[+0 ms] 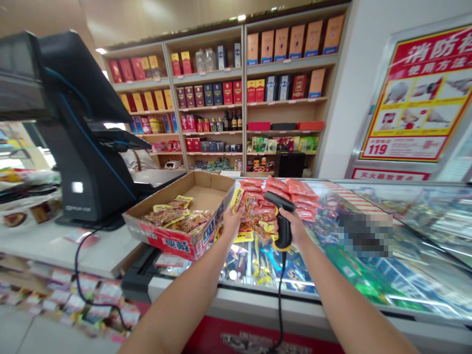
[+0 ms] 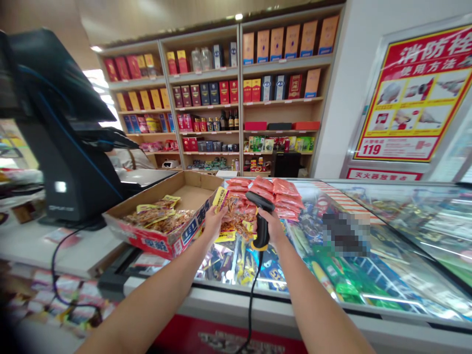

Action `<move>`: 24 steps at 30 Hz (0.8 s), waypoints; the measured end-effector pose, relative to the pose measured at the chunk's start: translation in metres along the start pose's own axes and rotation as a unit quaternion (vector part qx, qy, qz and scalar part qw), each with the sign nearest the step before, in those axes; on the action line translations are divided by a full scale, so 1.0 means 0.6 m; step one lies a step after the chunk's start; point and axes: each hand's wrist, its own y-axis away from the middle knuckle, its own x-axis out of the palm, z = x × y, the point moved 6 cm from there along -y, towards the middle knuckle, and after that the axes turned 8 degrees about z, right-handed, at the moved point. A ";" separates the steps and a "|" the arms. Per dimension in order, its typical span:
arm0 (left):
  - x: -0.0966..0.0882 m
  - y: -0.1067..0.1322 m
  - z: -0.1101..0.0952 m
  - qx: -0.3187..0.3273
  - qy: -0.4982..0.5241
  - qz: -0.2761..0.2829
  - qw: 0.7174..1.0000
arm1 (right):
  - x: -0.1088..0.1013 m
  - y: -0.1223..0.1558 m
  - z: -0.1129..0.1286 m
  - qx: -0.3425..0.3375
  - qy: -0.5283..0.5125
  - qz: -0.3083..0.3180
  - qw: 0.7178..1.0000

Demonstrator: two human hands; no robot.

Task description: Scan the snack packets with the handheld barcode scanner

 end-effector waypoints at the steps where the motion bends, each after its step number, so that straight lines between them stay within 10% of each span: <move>1: 0.002 0.001 -0.001 -0.001 -0.015 0.006 1.000 | -0.005 -0.001 0.001 -0.006 -0.013 -0.013 1.000; 10: -0.006 -0.007 -0.018 0.066 -0.149 -0.014 0.986 | -0.011 0.001 0.011 -0.039 -0.008 -0.030 0.999; 15: 0.003 0.021 -0.075 0.204 -0.279 -0.032 0.938 | -0.009 0.000 0.011 -0.045 -0.020 -0.025 0.998; 24: 0.002 0.012 -0.219 0.239 -0.444 0.039 0.863 | -0.003 0.000 0.015 -0.064 -0.031 0.005 0.997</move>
